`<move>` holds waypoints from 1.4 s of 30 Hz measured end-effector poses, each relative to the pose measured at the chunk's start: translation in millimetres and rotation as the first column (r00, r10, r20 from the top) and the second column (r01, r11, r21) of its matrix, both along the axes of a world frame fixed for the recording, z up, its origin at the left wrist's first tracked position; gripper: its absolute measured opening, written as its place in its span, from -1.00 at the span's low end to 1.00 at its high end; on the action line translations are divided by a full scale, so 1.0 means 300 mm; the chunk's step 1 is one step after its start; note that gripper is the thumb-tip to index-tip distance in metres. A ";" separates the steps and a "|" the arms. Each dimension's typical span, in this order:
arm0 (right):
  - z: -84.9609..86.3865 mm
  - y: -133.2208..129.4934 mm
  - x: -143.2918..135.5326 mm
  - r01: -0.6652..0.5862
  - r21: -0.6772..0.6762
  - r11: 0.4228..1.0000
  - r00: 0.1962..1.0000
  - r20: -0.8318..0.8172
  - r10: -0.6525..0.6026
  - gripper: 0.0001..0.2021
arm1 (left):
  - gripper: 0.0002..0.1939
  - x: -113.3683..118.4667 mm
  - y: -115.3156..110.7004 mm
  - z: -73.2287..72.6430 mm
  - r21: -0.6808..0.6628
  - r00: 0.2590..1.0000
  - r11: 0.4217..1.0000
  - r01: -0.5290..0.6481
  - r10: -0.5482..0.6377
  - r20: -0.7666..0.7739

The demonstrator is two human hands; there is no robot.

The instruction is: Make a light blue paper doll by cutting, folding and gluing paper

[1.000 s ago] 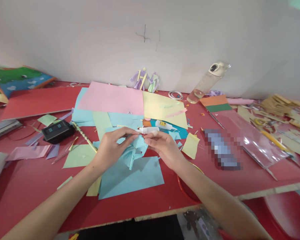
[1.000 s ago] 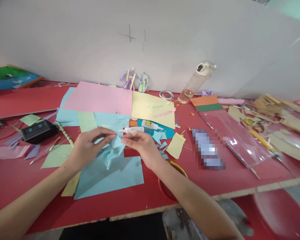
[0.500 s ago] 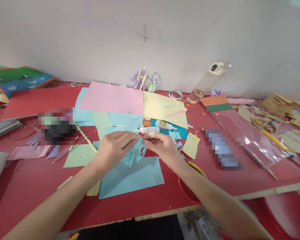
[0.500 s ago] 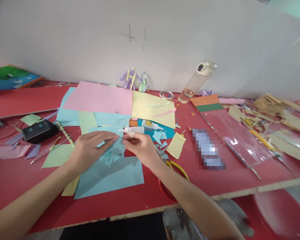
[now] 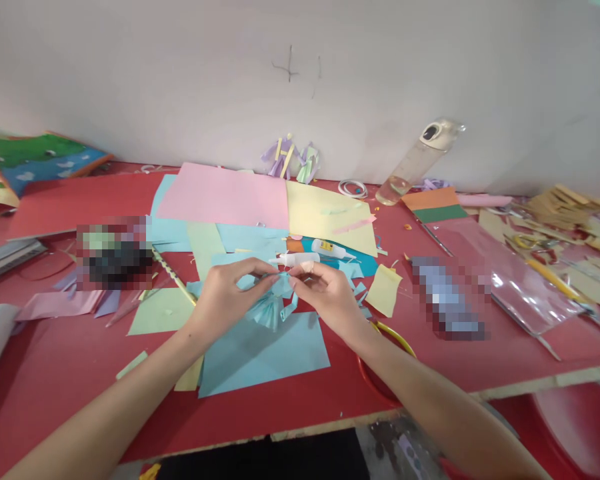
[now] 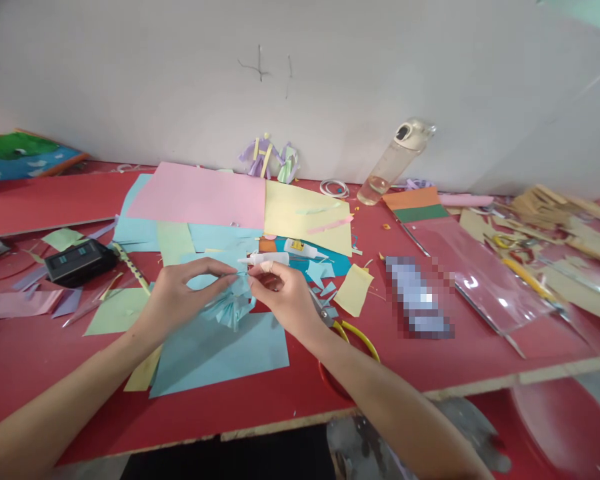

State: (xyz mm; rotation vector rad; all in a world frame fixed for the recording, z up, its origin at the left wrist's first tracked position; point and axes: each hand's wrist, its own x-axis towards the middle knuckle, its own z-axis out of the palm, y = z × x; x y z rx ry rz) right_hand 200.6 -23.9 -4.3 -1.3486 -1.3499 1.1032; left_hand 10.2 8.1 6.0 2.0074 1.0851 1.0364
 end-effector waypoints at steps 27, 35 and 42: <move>0.016 0.001 0.006 -0.074 -0.123 0.990 0.985 -0.165 0.053 -0.83 | -0.88 -0.016 0.010 -0.010 0.520 0.985 0.837 0.172 -0.136 -0.108; 0.026 -0.012 -0.004 -0.075 -0.057 0.996 0.988 -0.141 0.066 -0.82 | -0.91 -0.008 0.002 -0.004 0.313 0.984 0.933 0.176 -0.174 -0.034; 0.028 -0.014 -0.005 -0.099 -0.059 0.993 0.987 -0.135 0.090 -0.82 | -0.91 -0.010 0.004 -0.009 0.362 0.976 0.907 0.217 -0.202 -0.080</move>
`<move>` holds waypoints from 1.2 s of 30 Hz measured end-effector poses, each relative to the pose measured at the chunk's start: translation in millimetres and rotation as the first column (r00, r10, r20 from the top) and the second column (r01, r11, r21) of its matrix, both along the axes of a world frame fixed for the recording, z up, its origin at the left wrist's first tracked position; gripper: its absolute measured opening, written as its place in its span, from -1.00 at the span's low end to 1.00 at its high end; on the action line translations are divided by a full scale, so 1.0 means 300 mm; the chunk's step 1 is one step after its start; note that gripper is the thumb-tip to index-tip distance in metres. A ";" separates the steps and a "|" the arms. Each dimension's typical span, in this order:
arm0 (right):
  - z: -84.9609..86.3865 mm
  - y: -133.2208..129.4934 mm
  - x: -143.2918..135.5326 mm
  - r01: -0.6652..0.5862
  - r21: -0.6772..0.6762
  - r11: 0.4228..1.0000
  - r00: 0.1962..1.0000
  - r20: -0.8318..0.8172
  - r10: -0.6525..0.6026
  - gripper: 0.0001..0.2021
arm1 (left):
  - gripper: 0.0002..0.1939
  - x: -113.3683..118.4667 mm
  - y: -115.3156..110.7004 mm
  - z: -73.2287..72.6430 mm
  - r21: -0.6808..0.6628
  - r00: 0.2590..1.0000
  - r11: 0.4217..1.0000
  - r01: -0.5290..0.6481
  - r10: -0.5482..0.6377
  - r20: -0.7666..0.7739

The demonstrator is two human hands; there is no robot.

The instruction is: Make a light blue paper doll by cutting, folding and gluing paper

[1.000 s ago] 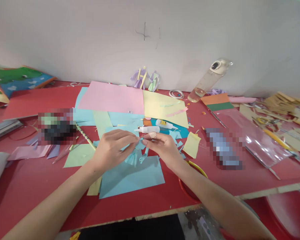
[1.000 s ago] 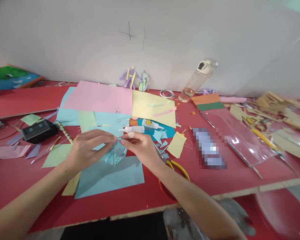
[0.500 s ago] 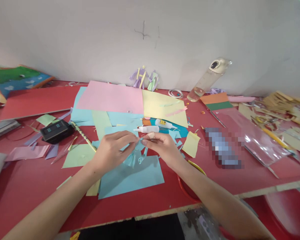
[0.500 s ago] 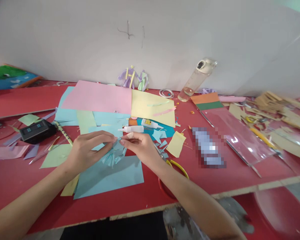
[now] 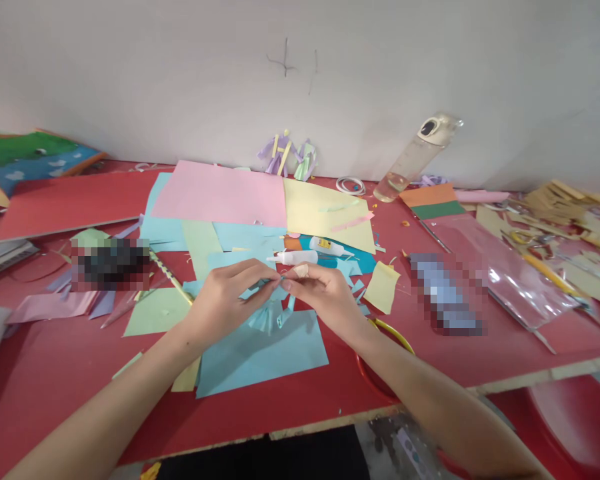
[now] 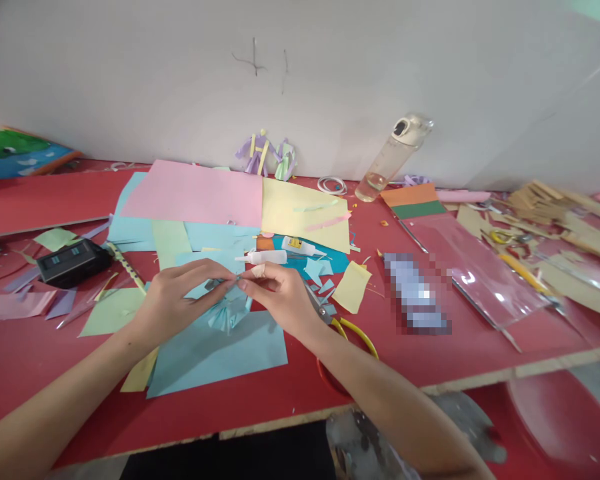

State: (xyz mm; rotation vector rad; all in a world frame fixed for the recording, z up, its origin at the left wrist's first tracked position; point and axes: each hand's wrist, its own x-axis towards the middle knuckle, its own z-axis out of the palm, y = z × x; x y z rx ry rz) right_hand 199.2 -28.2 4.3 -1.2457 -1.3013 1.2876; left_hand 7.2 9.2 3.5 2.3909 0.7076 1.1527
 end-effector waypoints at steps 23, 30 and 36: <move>-0.028 0.016 0.015 -0.043 -0.214 0.976 0.958 -0.285 -0.021 -0.82 | -0.88 0.002 0.001 0.000 0.145 0.999 0.989 -0.032 0.031 0.014; -0.019 0.008 -0.002 0.031 -0.130 0.991 0.992 -0.114 -0.046 -0.81 | -0.89 0.009 -0.011 0.001 0.068 0.998 0.997 -0.041 0.044 -0.043; -0.031 0.002 -0.008 0.045 -0.013 0.999 0.999 0.010 -0.045 -0.84 | -0.92 0.019 -0.024 -0.001 -0.012 0.995 0.996 -0.088 0.088 -0.051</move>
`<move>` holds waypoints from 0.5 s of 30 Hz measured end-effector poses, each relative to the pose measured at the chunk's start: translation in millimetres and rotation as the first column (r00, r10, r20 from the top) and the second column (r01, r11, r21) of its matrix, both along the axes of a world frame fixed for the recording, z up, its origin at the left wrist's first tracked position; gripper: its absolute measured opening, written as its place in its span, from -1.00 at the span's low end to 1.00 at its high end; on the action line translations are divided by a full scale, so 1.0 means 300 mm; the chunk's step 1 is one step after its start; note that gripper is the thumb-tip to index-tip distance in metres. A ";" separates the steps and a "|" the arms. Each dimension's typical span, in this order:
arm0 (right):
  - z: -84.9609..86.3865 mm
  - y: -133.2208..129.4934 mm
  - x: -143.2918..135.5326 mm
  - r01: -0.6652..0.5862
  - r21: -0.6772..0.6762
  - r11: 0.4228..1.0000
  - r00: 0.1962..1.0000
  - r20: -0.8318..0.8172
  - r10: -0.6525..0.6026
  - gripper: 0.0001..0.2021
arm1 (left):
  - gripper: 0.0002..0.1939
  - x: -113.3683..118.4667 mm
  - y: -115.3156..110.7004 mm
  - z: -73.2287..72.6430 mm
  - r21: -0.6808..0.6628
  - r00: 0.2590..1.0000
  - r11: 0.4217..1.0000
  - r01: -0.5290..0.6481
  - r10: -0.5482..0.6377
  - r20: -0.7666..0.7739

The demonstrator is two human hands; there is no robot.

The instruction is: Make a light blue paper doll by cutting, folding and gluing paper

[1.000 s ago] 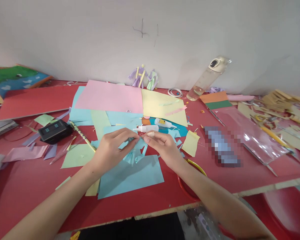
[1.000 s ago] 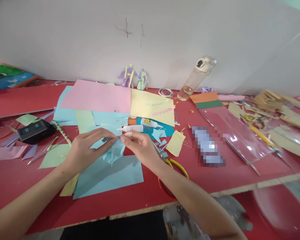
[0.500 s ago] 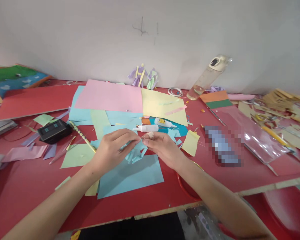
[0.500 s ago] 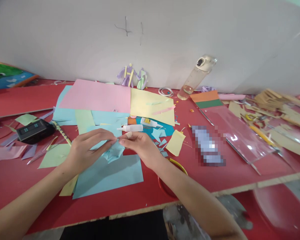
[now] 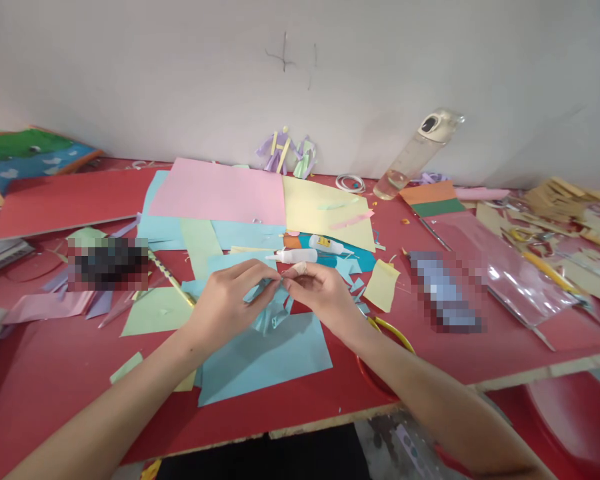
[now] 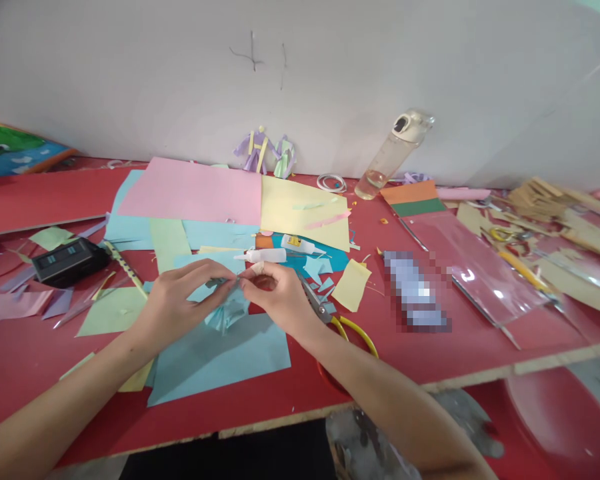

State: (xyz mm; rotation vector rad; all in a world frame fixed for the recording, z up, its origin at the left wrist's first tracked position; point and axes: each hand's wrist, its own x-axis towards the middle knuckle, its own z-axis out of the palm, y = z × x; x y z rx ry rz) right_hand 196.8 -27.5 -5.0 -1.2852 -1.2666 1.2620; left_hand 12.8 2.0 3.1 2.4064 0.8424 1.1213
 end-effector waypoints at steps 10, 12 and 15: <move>-0.001 0.013 0.024 0.010 0.073 0.997 0.998 0.064 -0.015 -0.85 | -0.91 -0.005 0.010 0.027 -0.346 0.992 0.938 -0.025 0.067 0.110; -0.006 0.016 0.027 0.017 0.067 0.998 0.998 0.055 -0.021 -0.85 | -0.93 -0.004 0.008 0.027 -0.365 0.988 0.930 -0.052 0.101 0.116; -0.006 0.015 0.026 0.011 0.068 0.998 0.997 0.070 -0.015 -0.85 | -0.93 -0.003 0.000 0.025 -0.347 0.987 0.936 -0.060 0.107 0.119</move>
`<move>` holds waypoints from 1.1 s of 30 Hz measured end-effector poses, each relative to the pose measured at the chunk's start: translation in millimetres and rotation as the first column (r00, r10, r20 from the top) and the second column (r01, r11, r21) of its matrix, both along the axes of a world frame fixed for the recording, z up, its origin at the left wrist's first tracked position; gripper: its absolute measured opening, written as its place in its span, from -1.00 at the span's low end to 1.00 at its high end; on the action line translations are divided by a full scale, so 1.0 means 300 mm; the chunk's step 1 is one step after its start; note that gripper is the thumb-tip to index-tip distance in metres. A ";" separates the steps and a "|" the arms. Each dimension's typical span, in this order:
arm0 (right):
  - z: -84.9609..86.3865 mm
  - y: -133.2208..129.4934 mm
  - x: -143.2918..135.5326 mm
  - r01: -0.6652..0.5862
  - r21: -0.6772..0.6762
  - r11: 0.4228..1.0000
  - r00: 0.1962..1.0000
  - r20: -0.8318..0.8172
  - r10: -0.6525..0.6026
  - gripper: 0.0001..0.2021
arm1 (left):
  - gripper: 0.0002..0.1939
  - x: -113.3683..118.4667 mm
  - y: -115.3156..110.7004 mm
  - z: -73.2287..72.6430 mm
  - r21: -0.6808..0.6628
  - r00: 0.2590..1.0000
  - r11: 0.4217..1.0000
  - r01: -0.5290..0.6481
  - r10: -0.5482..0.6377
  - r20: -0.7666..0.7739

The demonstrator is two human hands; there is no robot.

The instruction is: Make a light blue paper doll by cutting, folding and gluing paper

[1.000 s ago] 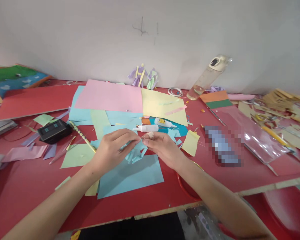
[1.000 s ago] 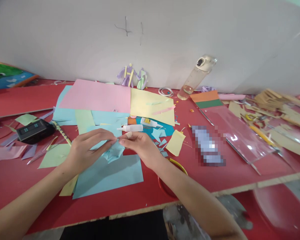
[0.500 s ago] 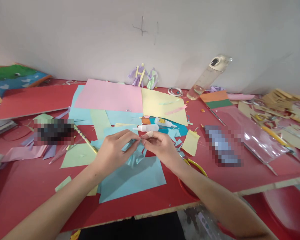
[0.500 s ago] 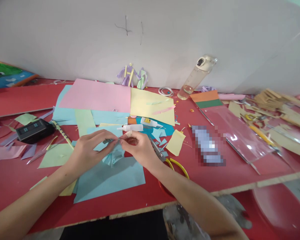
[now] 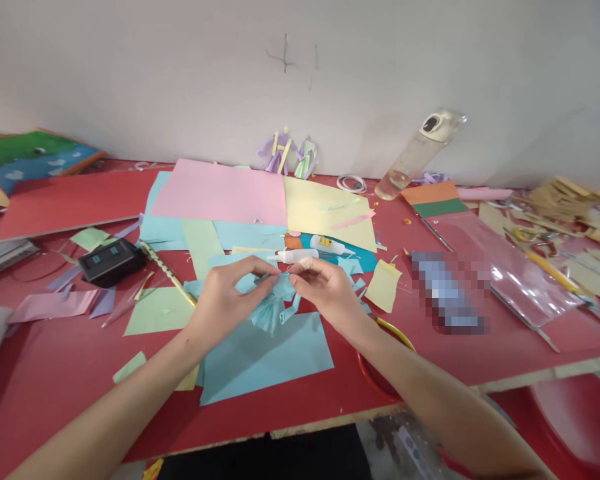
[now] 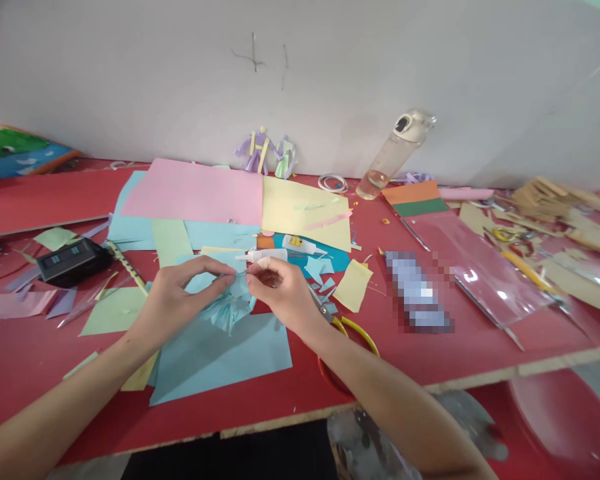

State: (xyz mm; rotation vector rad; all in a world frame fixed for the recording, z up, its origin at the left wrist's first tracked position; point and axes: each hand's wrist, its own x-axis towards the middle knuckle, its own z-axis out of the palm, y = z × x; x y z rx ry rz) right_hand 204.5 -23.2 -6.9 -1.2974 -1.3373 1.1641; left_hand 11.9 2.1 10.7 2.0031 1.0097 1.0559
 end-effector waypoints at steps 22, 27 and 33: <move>0.025 -0.004 -0.002 -0.041 -0.096 0.995 0.994 -0.102 0.031 -0.80 | -0.85 -0.022 0.027 0.005 0.470 0.988 0.870 0.151 -0.128 -0.082; 0.032 -0.004 -0.006 -0.029 -0.088 0.996 0.996 -0.083 0.022 -0.80 | -0.88 -0.031 0.028 0.006 0.436 0.977 0.875 0.209 -0.166 -0.136; 0.030 -0.009 -0.004 -0.039 -0.080 0.996 0.997 -0.062 0.034 -0.83 | -0.91 -0.027 0.020 0.029 0.107 0.986 0.981 0.164 -0.160 -0.044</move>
